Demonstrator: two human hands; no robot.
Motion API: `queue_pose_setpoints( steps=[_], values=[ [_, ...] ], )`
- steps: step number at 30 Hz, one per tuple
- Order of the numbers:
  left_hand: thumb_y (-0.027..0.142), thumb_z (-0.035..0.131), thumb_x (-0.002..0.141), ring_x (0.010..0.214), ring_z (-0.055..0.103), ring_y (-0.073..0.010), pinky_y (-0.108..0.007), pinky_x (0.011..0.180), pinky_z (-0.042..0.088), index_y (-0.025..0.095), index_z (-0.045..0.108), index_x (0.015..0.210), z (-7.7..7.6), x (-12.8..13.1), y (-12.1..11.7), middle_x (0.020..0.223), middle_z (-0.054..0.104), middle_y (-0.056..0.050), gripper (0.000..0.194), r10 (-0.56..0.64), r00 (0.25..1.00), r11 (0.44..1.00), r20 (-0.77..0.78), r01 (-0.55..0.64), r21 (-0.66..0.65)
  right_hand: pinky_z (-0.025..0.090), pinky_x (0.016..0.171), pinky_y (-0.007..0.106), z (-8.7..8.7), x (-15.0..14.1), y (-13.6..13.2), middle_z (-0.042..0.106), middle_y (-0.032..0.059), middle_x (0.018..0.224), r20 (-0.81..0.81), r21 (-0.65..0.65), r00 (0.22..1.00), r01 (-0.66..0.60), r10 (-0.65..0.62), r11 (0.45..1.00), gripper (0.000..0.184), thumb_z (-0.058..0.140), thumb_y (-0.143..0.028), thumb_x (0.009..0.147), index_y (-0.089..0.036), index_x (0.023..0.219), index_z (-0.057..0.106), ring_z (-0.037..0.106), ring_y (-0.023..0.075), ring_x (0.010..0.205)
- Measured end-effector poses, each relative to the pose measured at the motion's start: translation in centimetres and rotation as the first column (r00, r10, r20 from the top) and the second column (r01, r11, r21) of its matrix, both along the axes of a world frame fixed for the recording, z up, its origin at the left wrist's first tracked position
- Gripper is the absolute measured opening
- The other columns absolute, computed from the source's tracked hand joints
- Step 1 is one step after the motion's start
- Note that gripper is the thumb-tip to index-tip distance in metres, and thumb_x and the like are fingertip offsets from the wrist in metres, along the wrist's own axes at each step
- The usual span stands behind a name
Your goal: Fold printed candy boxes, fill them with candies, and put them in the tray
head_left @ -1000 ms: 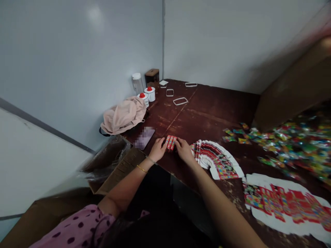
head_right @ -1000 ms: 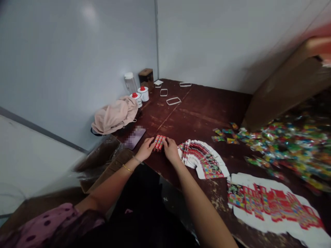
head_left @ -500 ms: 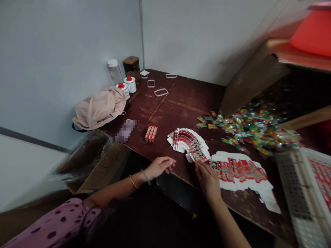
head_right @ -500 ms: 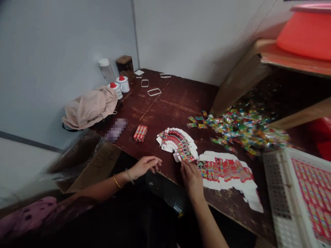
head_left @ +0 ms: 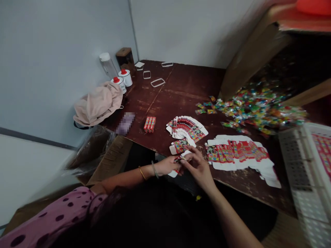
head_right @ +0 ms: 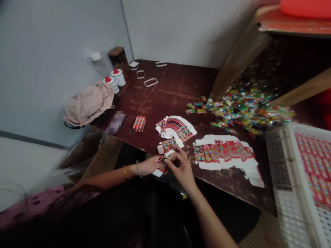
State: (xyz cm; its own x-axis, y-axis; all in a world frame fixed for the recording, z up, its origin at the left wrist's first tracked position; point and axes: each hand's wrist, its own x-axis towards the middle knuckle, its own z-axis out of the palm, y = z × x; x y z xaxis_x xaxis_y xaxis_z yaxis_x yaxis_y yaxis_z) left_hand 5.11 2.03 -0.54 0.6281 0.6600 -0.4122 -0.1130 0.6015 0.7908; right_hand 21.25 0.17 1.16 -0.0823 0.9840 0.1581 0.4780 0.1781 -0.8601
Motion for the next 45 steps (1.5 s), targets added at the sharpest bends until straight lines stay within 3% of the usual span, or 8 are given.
queue_pose_setpoints(
  steps=[8,13,19,28,33,38,41,45],
  values=[
    [0.043,0.081,0.062,0.066,0.064,-0.0162,-0.027,0.061,0.048,0.013,0.066,0.085,2.3,-2.7,0.4,0.077,0.067,-0.006,0.041,-0.421,0.889,0.898,0.181,0.437,-0.054,0.033,0.11,0.045,3.8,1.1,0.8,0.054,0.0075,0.134,-0.278,-0.297,0.873,-0.474,0.4,0.829,0.026,0.067,-0.044,0.08,-0.022,0.066,0.07,0.043,0.0303,0.131],
    [0.055,0.079,0.06,0.055,0.057,-0.012,-0.024,0.054,0.045,0.011,0.063,0.078,1.0,-2.3,-0.6,0.066,0.062,-0.002,0.05,-0.114,0.987,0.99,-0.11,0.122,0.072,0.043,0.099,0.041,2.5,0.2,-0.8,0.063,0.0075,0.116,-0.307,-0.264,0.937,-0.251,0.165,0.931,0.022,0.065,-0.04,0.083,-0.025,0.099,0.068,0.057,0.0258,0.111],
    [0.04,0.07,0.077,0.07,0.059,-0.0115,-0.023,0.067,0.047,0.017,0.051,0.119,1.0,-2.5,-2.9,0.086,0.062,-0.001,0.052,0.268,0.936,0.876,-0.227,-0.139,0.463,0.051,0.081,0.032,-0.3,-1.5,-4.8,0.063,0.0032,0.102,-0.392,-0.327,0.891,0.096,-0.227,0.94,0.038,0.07,-0.04,0.079,-0.028,0.108,0.048,0.063,0.0204,0.095],
    [0.032,0.064,0.081,0.069,0.056,-0.0106,-0.022,0.066,0.044,0.013,0.058,0.114,1.5,-4.2,-4.9,0.08,0.06,-0.001,0.039,0.044,0.966,0.881,-0.253,0.082,0.467,0.05,0.072,0.03,-1.1,-3.0,-8.8,0.065,0.0026,0.081,-0.423,-0.462,0.806,0.202,-0.414,0.864,0.028,0.062,-0.05,0.083,-0.022,0.087,0.066,0.06,0.0174,0.076],
    [0.032,0.06,0.083,0.074,0.057,-0.0116,-0.023,0.071,0.044,0.013,0.065,0.09,2.5,-4.9,-5.9,0.082,0.065,-0.004,0.022,0.034,0.954,0.933,-0.297,0.076,0.352,0.04,0.046,0.022,-1.0,-3.1,-8.6,0.057,-0.0049,0.068,-0.608,-0.694,0.601,-0.083,-0.519,0.716,0.035,0.078,-0.041,0.067,-0.024,0.093,0.064,0.045,0.0072,0.049],
    [0.021,0.068,0.068,0.065,0.056,-0.0108,-0.022,0.064,0.042,0.016,0.057,0.107,2.4,-4.4,-5.7,0.074,0.062,0.001,0.041,0.065,0.976,0.997,-0.207,-0.072,-0.026,0.042,0.046,0.021,0.1,-1.9,-6.4,0.062,-0.003,0.074,-0.664,-0.681,0.719,-0.471,-0.203,0.561,0.04,0.08,-0.035,0.065,-0.022,0.1,0.066,0.047,0.0066,0.049],
    [0.009,0.062,0.056,0.073,0.061,-0.0153,-0.028,0.07,0.045,0.02,0.046,0.122,1.9,-4.2,-5.2,0.087,0.064,-0.001,0.069,0.071,0.991,0.926,-0.117,-0.109,-0.362,0.046,0.052,0.024,0.4,-2.0,-6.0,0.066,0.0019,0.085,-0.502,-0.606,0.864,-0.375,0.028,0.701,0.031,0.075,-0.04,0.07,-0.022,0.094,0.071,0.057,0.0134,0.064],
    [0.004,0.054,0.053,0.076,0.061,-0.0177,-0.032,0.072,0.046,0.017,0.045,0.123,1.5,-4.4,-4.6,0.091,0.064,-0.005,0.073,0.129,0.988,0.881,-0.086,-0.154,-0.448,0.05,0.069,0.029,0.1,-3.0,-7.0,0.066,0.0067,0.091,-0.3,-0.44,0.95,-0.221,0.089,0.87,0.042,0.048,-0.05,0.09,-0.021,0.079,0.076,0.061,0.0178,0.078]
  ],
)
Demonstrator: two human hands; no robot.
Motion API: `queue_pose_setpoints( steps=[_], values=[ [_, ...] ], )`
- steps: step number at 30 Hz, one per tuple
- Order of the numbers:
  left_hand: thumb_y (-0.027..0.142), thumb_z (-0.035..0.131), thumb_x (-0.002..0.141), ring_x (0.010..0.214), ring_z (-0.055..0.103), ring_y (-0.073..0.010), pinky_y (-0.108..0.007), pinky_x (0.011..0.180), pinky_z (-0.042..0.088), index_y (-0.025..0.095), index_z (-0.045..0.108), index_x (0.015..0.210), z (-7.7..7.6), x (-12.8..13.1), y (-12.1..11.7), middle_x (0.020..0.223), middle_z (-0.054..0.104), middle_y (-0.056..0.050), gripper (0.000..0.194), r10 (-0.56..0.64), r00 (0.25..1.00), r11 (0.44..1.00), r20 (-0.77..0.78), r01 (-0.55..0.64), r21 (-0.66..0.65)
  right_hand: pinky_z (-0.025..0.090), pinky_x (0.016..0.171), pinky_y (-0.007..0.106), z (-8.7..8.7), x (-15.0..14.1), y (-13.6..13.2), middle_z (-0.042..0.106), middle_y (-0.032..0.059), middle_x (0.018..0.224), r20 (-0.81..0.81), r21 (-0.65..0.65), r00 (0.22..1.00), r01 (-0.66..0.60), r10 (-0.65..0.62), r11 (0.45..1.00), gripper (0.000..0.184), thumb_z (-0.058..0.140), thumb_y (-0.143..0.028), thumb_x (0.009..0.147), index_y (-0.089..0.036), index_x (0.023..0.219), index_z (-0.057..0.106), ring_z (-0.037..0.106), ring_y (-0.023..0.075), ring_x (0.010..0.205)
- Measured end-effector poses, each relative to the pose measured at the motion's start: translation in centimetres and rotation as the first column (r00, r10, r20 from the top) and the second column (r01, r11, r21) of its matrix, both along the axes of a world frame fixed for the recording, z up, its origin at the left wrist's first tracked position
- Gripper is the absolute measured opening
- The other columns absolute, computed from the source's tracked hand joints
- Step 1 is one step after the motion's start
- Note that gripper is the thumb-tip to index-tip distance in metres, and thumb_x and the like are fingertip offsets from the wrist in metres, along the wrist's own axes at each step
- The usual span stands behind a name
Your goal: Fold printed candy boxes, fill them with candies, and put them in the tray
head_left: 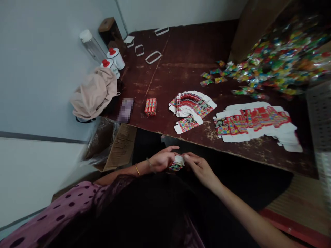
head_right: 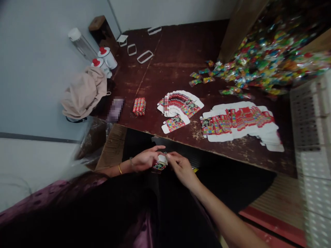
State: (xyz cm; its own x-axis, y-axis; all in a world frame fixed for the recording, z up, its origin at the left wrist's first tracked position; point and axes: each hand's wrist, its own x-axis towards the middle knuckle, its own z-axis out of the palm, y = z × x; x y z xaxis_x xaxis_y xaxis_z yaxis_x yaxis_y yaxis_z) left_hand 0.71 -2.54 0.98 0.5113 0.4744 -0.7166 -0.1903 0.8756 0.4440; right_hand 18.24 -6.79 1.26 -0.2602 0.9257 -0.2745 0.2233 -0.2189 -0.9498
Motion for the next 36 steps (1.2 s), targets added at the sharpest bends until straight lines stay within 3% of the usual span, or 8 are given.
queue_pose_setpoints(
  steps=[4,10,18,22,25,28,33,36],
  values=[
    [0.003,0.052,0.055,0.074,0.06,-0.0167,-0.031,0.07,0.045,0.015,0.045,0.124,-0.5,-0.4,0.3,0.087,0.063,-0.004,0.07,0.048,0.998,0.999,-0.034,-0.048,-0.006,0.047,0.091,0.037,-1.0,-0.9,-0.3,0.065,0.0069,0.106,0.09,0.126,0.993,0.06,-0.072,0.99,0.034,0.056,-0.053,0.085,-0.028,0.094,0.077,0.059,0.0232,0.102],
    [0.019,0.061,0.064,0.081,0.063,-0.0198,-0.034,0.074,0.046,0.015,0.056,0.116,-1.3,-1.6,-0.4,0.095,0.065,-0.008,0.053,-0.156,0.974,0.987,0.164,0.159,-0.007,0.051,0.08,0.037,-1.6,-0.7,1.0,0.072,0.006,0.093,0.103,0.184,0.992,-0.088,0.069,0.979,0.029,0.051,-0.042,0.092,-0.028,0.102,0.075,0.064,0.0212,0.087],
    [0.014,0.07,0.063,0.083,0.062,-0.0147,-0.03,0.082,0.044,0.014,0.062,0.108,-2.7,-2.5,-1.5,0.093,0.066,-0.005,0.045,-0.192,0.958,0.98,0.213,0.177,0.088,0.045,0.091,0.047,-2.3,0.9,0.0,0.063,0.0082,0.12,0.462,0.46,0.861,-0.436,0.211,0.774,0.038,0.051,-0.028,0.093,-0.033,0.13,0.058,0.055,0.0265,0.108],
    [0.017,0.071,0.066,0.082,0.063,-0.0157,-0.031,0.08,0.046,0.017,0.059,0.114,-2.1,-1.3,-1.1,0.096,0.066,-0.006,0.05,-0.005,0.982,0.978,0.191,-0.035,0.208,0.044,0.097,0.048,-3.9,-1.2,-1.0,0.05,0.0077,0.138,0.179,0.397,0.984,-0.079,0.007,0.915,0.055,0.057,-0.033,0.089,-0.035,0.142,0.042,0.052,0.0267,0.12],
    [0.025,0.07,0.073,0.088,0.062,-0.0174,-0.031,0.083,0.046,0.018,0.059,0.11,-0.7,-0.6,0.3,0.101,0.065,-0.008,0.039,0.159,0.979,0.877,0.129,-0.2,0.437,0.053,0.085,0.042,-4.0,-1.9,-0.4,0.058,0.0085,0.131,-0.152,0.094,0.985,0.101,-0.086,0.99,0.061,0.06,-0.042,0.086,-0.032,0.142,0.039,0.063,0.0247,0.105],
    [0.026,0.074,0.07,0.082,0.059,-0.0139,-0.025,0.078,0.044,0.017,0.06,0.098,0.7,-1.3,2.8,0.092,0.065,-0.003,0.032,0.181,0.98,0.753,-0.082,-0.084,0.653,0.053,0.085,0.038,-1.7,-0.5,1.8,0.068,0.0075,0.115,-0.182,-0.051,0.983,0.0,-0.009,0.999,0.045,0.065,-0.043,0.082,-0.025,0.122,0.059,0.065,0.0236,0.098],
    [0.029,0.076,0.069,0.071,0.057,-0.0113,-0.022,0.067,0.042,0.016,0.065,0.094,2.2,-2.8,7.1,0.083,0.066,0.0,0.03,-0.309,0.899,0.577,-0.311,0.437,0.69,0.05,0.09,0.038,2.8,5.0,9.9,0.071,0.0045,0.108,0.1,0.062,0.955,-0.287,0.28,0.956,0.035,0.064,-0.041,0.083,-0.027,0.115,0.066,0.065,0.0235,0.099],
    [0.031,0.081,0.063,0.064,0.056,-0.0102,-0.021,0.062,0.041,0.015,0.062,0.088,1.7,-1.5,8.3,0.074,0.065,0.002,0.035,-0.368,0.907,0.659,-0.205,0.41,0.631,0.049,0.083,0.042,3.0,10.1,17.4,0.072,0.0087,0.095,0.461,0.325,0.863,0.051,-0.205,0.944,0.022,0.068,-0.043,0.076,-0.025,0.089,0.073,0.065,0.0286,0.093]
  ],
)
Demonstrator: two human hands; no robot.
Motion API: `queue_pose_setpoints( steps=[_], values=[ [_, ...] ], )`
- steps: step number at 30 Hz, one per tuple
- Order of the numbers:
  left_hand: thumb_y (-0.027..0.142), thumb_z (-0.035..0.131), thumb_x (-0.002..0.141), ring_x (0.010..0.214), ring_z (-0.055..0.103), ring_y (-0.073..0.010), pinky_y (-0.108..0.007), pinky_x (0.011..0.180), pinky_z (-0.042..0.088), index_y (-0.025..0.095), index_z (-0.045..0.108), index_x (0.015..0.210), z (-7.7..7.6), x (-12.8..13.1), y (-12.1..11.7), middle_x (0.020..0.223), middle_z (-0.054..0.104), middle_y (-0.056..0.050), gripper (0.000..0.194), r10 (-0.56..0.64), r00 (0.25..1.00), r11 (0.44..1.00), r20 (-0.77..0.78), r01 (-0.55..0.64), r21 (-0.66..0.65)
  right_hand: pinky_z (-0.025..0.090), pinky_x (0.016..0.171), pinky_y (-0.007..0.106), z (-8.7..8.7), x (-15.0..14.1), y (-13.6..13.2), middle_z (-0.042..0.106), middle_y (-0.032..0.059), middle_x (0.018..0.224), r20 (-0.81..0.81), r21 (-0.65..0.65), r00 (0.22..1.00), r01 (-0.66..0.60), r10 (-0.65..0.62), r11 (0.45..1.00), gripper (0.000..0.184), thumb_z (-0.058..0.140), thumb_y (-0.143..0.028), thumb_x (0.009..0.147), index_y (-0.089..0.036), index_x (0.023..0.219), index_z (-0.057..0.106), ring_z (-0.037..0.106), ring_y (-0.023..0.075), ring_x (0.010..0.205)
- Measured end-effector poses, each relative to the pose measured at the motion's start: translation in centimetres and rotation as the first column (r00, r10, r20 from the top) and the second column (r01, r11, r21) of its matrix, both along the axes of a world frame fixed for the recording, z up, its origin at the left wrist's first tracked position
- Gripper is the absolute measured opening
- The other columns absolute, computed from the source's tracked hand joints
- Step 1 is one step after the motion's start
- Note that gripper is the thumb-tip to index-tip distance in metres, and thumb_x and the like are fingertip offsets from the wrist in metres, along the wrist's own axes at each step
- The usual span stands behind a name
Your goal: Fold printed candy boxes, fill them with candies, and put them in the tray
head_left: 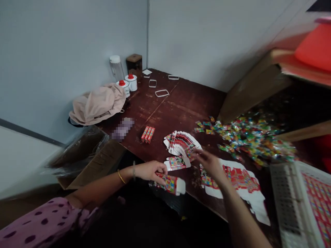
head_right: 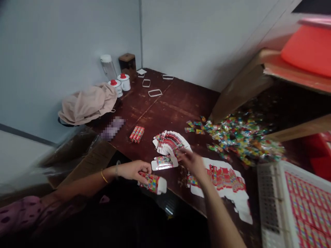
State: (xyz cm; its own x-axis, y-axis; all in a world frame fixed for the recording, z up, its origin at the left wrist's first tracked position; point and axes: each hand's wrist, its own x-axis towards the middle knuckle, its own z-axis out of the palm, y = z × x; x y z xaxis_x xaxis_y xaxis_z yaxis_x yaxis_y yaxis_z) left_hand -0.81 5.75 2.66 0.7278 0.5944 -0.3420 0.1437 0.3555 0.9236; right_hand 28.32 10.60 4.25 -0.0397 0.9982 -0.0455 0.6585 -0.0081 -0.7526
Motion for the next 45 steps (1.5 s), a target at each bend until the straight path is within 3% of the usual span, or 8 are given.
queue_pose_setpoints(
  steps=[3,8,18,25,29,32,39,45],
  values=[
    [0.031,0.083,0.061,0.072,0.063,-0.0143,-0.026,0.068,0.047,0.015,0.061,0.097,-1.0,2.2,0.0,0.081,0.067,-0.002,0.045,0.186,0.962,0.962,0.198,-0.138,-0.235,0.035,0.088,0.057,-1.1,4.8,6.3,0.061,0.0278,0.112,0.134,0.149,0.933,0.315,-0.335,0.937,0.018,0.069,-0.032,0.073,-0.016,0.08,0.067,0.049,0.044,0.117],
    [0.021,0.081,0.062,0.081,0.069,-0.021,-0.037,0.077,0.053,0.017,0.059,0.107,-1.9,3.8,-0.7,0.09,0.067,-0.007,0.05,0.301,0.874,0.859,0.382,-0.074,-0.507,0.032,0.082,0.056,-1.8,7.2,9.4,0.059,0.0358,0.099,0.143,0.153,0.892,0.407,-0.428,0.9,0.013,0.059,-0.025,0.08,-0.013,0.073,0.059,0.052,0.0461,0.111],
    [0.02,0.074,0.069,0.072,0.065,-0.0148,-0.03,0.063,0.056,0.018,0.052,0.119,-1.6,2.9,-1.5,0.094,0.064,-0.006,0.055,0.304,0.937,0.908,0.174,-0.231,-0.349,0.043,0.094,0.042,0.4,-6.1,-3.5,0.067,0.0064,0.103,-0.254,0.198,0.955,-0.102,0.151,0.975,0.021,0.061,-0.043,0.084,-0.023,0.087,0.067,0.059,0.0242,0.103],
    [0.038,0.071,0.074,0.066,0.061,-0.012,-0.026,0.058,0.053,0.019,0.05,0.125,-0.7,3.1,-3.1,0.087,0.063,-0.004,0.058,0.364,0.929,0.902,0.065,-0.335,-0.272,0.039,0.101,0.043,-1.7,-8.1,-7.3,0.057,0.0066,0.125,-0.269,0.145,0.961,-0.026,0.065,0.989,0.031,0.053,-0.049,0.088,-0.026,0.098,0.072,0.051,0.0256,0.118],
    [0.071,0.042,0.082,0.064,0.061,-0.0157,-0.029,0.055,0.053,0.011,0.062,0.108,-0.4,2.8,-3.3,0.084,0.065,-0.01,0.069,0.4,0.916,0.879,0.021,-0.377,-0.291,0.052,0.065,0.032,-1.7,-8.4,-8.6,0.066,0.0049,0.099,-0.587,-0.159,0.802,0.019,-0.11,0.987,0.039,0.061,-0.05,0.081,-0.025,0.111,0.063,0.061,0.0169,0.072],
    [0.064,0.053,0.079,0.068,0.061,-0.0162,-0.027,0.055,0.051,0.012,0.064,0.107,-0.4,2.6,-3.3,0.086,0.066,-0.01,0.061,0.385,0.921,0.882,-0.054,-0.384,-0.273,0.048,0.054,0.027,-2.1,-9.2,-9.1,0.067,0.0027,0.086,-0.692,-0.336,0.704,-0.115,-0.162,0.935,0.044,0.071,-0.046,0.072,-0.022,0.108,0.063,0.054,0.012,0.055],
    [0.038,0.06,0.074,0.078,0.058,-0.0151,-0.025,0.064,0.05,0.014,0.068,0.099,-0.4,2.0,-2.4,0.085,0.065,-0.005,0.035,0.355,0.928,0.899,-0.11,-0.371,-0.234,0.048,0.093,0.04,-1.1,-10.3,-9.8,0.07,0.0065,0.105,-0.375,0.092,0.915,-0.122,0.148,0.988,0.029,0.057,-0.045,0.086,-0.025,0.094,0.075,0.062,0.0229,0.101],
    [0.038,0.071,0.07,0.083,0.062,-0.0185,-0.029,0.066,0.052,0.016,0.063,0.11,-0.3,0.9,-2.6,0.096,0.062,-0.007,0.047,0.22,0.957,0.939,0.189,-0.155,-0.307,0.051,0.088,0.04,-0.4,-9.8,-9.3,0.072,0.0063,0.099,-0.361,0.118,0.925,-0.076,0.114,0.99,0.027,0.059,-0.044,0.087,-0.026,0.096,0.076,0.065,0.0229,0.093]
  ],
)
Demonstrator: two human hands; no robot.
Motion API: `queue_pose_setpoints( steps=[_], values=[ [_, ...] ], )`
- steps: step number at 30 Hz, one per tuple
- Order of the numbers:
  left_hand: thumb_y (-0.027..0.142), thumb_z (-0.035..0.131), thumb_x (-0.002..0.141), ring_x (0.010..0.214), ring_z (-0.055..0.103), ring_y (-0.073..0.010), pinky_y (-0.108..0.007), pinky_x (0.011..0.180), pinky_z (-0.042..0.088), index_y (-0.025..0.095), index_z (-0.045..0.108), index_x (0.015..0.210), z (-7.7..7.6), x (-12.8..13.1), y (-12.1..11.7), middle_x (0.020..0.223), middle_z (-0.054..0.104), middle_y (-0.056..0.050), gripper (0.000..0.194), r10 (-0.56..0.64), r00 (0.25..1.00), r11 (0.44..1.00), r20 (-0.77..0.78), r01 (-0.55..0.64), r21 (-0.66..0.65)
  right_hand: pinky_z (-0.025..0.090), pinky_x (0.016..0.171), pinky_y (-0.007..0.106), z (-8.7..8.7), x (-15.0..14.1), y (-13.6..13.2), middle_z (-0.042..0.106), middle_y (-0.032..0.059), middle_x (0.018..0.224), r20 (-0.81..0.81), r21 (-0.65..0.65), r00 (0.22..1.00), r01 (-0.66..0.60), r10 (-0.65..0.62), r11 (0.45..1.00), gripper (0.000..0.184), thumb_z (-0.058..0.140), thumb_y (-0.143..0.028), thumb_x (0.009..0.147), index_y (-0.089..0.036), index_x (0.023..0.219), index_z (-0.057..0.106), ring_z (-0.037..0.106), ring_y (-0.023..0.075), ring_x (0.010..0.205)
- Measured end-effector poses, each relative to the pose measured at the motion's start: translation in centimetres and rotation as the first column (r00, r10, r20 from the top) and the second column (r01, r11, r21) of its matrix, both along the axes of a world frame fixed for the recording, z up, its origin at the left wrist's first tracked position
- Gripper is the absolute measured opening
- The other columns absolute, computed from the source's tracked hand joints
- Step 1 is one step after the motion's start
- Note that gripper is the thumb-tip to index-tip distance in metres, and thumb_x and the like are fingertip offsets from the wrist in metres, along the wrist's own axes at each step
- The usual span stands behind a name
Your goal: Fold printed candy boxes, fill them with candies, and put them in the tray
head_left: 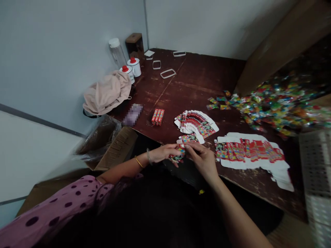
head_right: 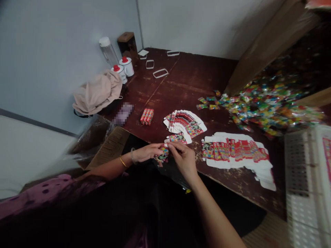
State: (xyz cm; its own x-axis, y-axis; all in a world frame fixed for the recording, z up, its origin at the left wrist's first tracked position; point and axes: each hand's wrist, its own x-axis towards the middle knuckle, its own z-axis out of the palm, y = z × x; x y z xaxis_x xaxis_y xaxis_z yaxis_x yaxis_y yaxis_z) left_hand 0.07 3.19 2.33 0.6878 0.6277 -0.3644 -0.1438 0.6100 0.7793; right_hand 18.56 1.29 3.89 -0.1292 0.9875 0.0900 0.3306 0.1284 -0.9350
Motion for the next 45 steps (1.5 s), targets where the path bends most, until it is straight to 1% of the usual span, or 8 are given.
queue_pose_setpoints(
  steps=[8,12,19,24,29,34,37,45],
  values=[
    [0.029,0.057,0.085,0.097,0.059,-0.0192,-0.038,0.086,0.052,0.018,0.05,0.128,-0.6,0.1,-1.5,0.114,0.058,-0.009,0.045,0.322,0.921,0.92,-0.218,-0.25,0.301,0.044,0.101,0.045,-2.6,-3.1,-0.3,0.056,0.011,0.13,0.168,0.097,0.986,-0.006,-0.01,0.995,0.043,0.054,-0.047,0.089,-0.026,0.126,0.062,0.055,0.026,0.116],
    [0.016,0.064,0.076,0.132,0.039,-0.0258,-0.039,0.113,0.029,0.017,0.044,0.137,-0.3,-1.8,0.2,0.14,0.043,-0.013,0.064,0.528,0.787,0.728,-0.318,-0.227,0.647,0.049,0.093,0.043,-4.9,-5.7,5.9,0.066,0.0135,0.116,0.155,0.062,0.988,-0.012,0.002,0.998,0.052,0.048,-0.052,0.089,-0.018,0.127,0.059,0.062,0.0252,0.104],
    [0.024,0.056,0.083,0.11,0.053,-0.021,-0.032,0.086,0.049,0.019,0.052,0.129,1.0,-6.7,3.4,0.135,0.045,-0.012,0.047,0.715,0.559,0.583,-0.419,-0.148,0.799,0.05,0.088,0.043,-4.0,-9.1,16.5,0.07,0.0163,0.104,0.231,0.185,0.968,0.05,-0.093,0.981,0.048,0.048,-0.049,0.088,-0.014,0.116,0.063,0.066,0.0269,0.098],
    [0.028,0.055,0.085,0.082,0.058,-0.0139,-0.026,0.072,0.048,0.016,0.062,0.113,-0.7,-7.0,1.9,0.104,0.062,-0.008,0.031,0.591,0.663,0.707,-0.459,-0.151,0.691,0.044,0.099,0.049,-4.9,-5.1,7.8,0.061,0.0161,0.125,0.369,0.276,0.927,-0.041,-0.067,0.96,0.047,0.05,-0.05,0.089,-0.018,0.123,0.061,0.056,0.0299,0.116],
    [0.059,0.059,0.079,0.055,0.055,-0.0101,-0.025,0.057,0.045,0.013,0.059,0.103,-4.5,-4.9,-0.4,0.074,0.063,-0.003,0.052,0.025,0.901,0.994,-0.432,0.024,0.108,0.044,0.096,0.05,-8.6,1.3,-2.7,0.06,0.0123,0.13,0.57,0.438,0.807,-0.14,-0.154,0.888,0.041,0.049,-0.031,0.093,-0.024,0.134,0.053,0.051,0.0304,0.124],
    [0.07,0.057,0.075,0.074,0.064,-0.0182,-0.034,0.072,0.049,0.011,0.062,0.102,-5.6,0.1,-0.6,0.086,0.067,-0.01,0.065,-0.202,0.979,0.929,0.014,0.196,-0.314,0.051,0.091,0.04,-7.5,2.3,-6.2,0.066,0.0083,0.117,0.364,0.511,0.93,-0.146,-0.059,0.847,0.042,0.051,-0.012,0.09,-0.028,0.128,0.057,0.061,0.0225,0.11],
    [0.048,0.074,0.071,0.071,0.061,-0.0135,-0.027,0.07,0.046,0.011,0.065,0.097,-4.8,2.1,-0.2,0.084,0.066,-0.007,0.046,-0.087,0.992,0.942,0.095,0.113,-0.316,0.048,0.095,0.044,-5.2,1.5,-7.0,0.066,0.0067,0.116,0.381,0.493,0.921,-0.281,0.087,0.823,0.046,0.057,-0.013,0.087,-0.03,0.13,0.056,0.059,0.0245,0.113],
    [0.021,0.08,0.062,0.061,0.058,-0.0085,-0.022,0.06,0.047,0.015,0.058,0.103,-1.9,3.3,-1.8,0.077,0.061,0.002,0.047,0.008,0.996,0.999,-0.088,-0.004,0.041,0.042,0.099,0.05,-3.8,1.7,-3.8,0.058,0.0108,0.125,0.275,0.279,0.94,0.123,-0.202,0.952,0.026,0.063,-0.036,0.085,-0.025,0.108,0.067,0.053,0.0289,0.116]
  ],
)
